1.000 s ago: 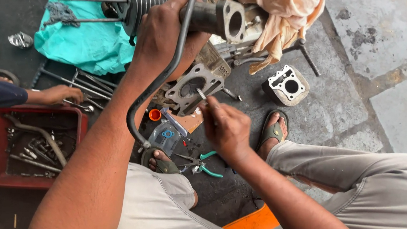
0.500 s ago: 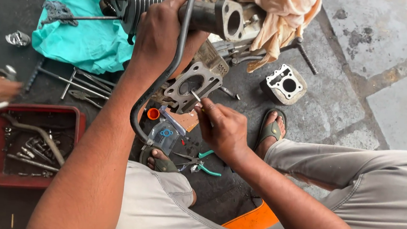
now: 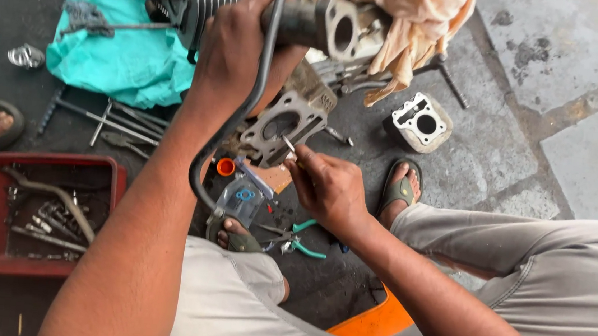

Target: Cleaning and reassembling components of a motorcycle engine, including the cylinder head and gaskets.

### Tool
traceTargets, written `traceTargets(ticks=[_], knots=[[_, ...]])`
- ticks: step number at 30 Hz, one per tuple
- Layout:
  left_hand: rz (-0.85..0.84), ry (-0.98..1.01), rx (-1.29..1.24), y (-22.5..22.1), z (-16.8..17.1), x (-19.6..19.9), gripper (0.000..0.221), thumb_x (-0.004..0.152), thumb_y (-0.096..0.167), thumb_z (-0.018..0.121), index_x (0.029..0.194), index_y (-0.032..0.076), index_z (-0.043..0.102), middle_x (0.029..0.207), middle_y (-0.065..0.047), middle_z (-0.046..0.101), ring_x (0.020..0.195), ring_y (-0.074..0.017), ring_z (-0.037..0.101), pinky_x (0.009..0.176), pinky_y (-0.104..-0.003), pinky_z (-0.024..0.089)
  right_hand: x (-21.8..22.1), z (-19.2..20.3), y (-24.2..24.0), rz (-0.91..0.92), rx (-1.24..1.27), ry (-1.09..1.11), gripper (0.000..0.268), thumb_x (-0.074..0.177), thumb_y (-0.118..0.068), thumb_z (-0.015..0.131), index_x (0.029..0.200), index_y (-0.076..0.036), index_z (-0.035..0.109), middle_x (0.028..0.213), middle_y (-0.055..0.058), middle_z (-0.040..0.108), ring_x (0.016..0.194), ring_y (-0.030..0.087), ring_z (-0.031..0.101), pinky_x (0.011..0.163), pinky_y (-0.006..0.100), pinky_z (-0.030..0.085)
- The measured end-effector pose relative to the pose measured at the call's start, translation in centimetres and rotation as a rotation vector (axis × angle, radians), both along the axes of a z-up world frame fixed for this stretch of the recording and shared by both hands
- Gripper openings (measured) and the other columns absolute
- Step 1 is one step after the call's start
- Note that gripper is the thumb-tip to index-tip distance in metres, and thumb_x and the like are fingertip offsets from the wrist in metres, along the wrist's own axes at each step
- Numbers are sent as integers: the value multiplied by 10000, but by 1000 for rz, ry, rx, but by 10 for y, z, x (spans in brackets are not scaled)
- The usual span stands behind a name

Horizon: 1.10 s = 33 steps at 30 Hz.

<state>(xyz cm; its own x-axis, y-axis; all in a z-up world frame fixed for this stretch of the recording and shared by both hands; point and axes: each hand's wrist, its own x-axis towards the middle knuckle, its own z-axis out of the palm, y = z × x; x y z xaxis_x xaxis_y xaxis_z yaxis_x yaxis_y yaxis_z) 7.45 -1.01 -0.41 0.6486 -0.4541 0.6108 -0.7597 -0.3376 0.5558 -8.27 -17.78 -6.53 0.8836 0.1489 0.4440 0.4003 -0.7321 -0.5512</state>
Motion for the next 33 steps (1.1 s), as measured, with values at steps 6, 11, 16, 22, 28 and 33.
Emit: traceTargets(ticks=[6, 11, 16, 22, 28, 33], knots=[[8, -1, -4, 0, -6, 0, 346, 1094, 355, 714, 1072, 20, 631, 793, -102, 723, 722, -219, 779, 617, -344, 632, 1, -17, 0, 41, 86, 8, 164, 971, -119, 734, 1071, 7, 702, 700, 118, 670, 547, 220, 660, 490, 361, 509], [19, -30, 22, -2, -4, 4, 337, 1082, 337, 739, 1065, 18, 631, 750, -96, 708, 708, -216, 773, 609, -346, 628, 9, -9, -12, 55, 51, -37, 172, 992, -140, 711, 1082, 5, 694, 711, 103, 684, 554, 221, 656, 515, 361, 526], [42, 31, 16, -2, -8, 3, 272, 1072, 291, 715, 1072, 30, 636, 822, -100, 732, 706, -205, 776, 630, -340, 623, 8, -6, -6, -5, -11, -90, 164, 1030, -162, 681, 1099, -14, 673, 749, 113, 675, 609, 252, 665, 554, 390, 524], [22, -23, -8, -2, -4, 1, 298, 1082, 297, 731, 1094, 20, 623, 816, -99, 730, 717, -210, 775, 629, -323, 652, 7, -6, -2, 9, 12, -8, 164, 1021, -155, 670, 1097, -9, 675, 716, 119, 657, 585, 265, 658, 526, 401, 511], [22, 17, 0, -1, -12, 1, 286, 1104, 300, 716, 1109, 27, 630, 837, -97, 741, 733, -210, 783, 655, -331, 636, 4, -3, 2, 15, 63, 47, 158, 1023, -146, 665, 1081, 0, 675, 716, 140, 651, 580, 276, 655, 527, 406, 507], [29, 80, 35, -4, -6, 3, 339, 1050, 327, 743, 1108, 14, 628, 769, -104, 724, 660, -219, 769, 587, -341, 599, 6, -14, 1, -12, 110, 47, 161, 1039, -155, 638, 1073, -1, 670, 722, 136, 661, 574, 257, 673, 530, 383, 532]])
